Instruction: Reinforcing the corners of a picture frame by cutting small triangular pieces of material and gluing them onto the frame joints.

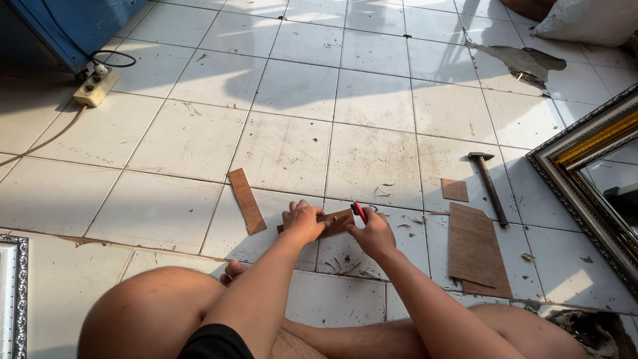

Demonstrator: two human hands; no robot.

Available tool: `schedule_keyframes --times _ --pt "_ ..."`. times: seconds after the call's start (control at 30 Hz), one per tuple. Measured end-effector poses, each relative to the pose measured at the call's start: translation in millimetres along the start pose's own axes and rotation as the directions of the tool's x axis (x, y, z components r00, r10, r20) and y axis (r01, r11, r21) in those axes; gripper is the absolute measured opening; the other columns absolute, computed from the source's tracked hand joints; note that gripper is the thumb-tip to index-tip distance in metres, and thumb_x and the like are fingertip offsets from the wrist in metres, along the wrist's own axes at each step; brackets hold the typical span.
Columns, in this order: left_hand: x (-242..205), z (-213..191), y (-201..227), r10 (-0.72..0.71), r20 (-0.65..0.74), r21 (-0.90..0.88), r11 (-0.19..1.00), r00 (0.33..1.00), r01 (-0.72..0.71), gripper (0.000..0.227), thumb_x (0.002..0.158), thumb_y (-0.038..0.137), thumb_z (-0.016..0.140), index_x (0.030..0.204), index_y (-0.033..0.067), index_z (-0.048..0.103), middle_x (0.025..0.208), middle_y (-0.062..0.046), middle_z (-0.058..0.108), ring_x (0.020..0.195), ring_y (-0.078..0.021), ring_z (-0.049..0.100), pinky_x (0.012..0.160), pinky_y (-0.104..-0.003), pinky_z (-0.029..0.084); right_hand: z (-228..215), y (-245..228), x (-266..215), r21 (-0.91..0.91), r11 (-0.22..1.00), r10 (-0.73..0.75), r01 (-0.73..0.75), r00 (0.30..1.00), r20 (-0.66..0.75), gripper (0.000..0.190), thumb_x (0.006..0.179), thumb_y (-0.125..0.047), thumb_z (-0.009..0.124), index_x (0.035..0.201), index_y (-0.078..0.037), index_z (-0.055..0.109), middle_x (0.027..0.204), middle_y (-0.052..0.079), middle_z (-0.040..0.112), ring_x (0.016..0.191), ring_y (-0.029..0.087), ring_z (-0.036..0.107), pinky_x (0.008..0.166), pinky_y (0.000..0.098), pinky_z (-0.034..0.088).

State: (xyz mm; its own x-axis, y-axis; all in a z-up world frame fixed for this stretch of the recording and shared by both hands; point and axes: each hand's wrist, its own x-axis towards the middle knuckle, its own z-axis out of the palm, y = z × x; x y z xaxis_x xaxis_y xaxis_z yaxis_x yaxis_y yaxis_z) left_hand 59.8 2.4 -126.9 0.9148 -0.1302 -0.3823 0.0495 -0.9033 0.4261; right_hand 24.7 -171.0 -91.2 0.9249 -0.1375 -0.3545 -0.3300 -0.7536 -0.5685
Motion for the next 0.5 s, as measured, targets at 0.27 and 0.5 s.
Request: schedule_keyframes --times 0.27,0.5 --pt "-14.9 -14.2 31.6 -0.005 -0.114 -0.084 0.996 0.993 -0.005 0.024 0.087 0.030 0.042 0.096 0.0166 0.060 0.086 -0.010 0.064 0.085 -0.0317 0.063 0.070 -0.043 0.049 -11.6 -40.6 -10.0 0.005 1.000 0.030 -0.030 0.991 -0.134 0.031 0.072 -0.032 0.069 0.096 -0.014 0.062 0.084 0.007 0.066 0.087 0.024 0.063 0.073 0.0335 0.051" --pt "5.2 4.2 31.9 0.220 -0.277 -0.004 0.973 0.935 -0.231 0.029 0.088 0.026 0.042 0.115 0.0191 0.053 0.101 -0.006 0.060 0.102 -0.0260 0.055 0.081 -0.042 0.046 -11.2 -16.4 8.8 0.177 0.972 0.208 -0.158 0.926 -0.316 0.056 0.079 -0.031 0.065 0.127 -0.009 0.046 0.116 0.014 0.054 0.112 0.029 0.049 0.094 0.0426 0.040"
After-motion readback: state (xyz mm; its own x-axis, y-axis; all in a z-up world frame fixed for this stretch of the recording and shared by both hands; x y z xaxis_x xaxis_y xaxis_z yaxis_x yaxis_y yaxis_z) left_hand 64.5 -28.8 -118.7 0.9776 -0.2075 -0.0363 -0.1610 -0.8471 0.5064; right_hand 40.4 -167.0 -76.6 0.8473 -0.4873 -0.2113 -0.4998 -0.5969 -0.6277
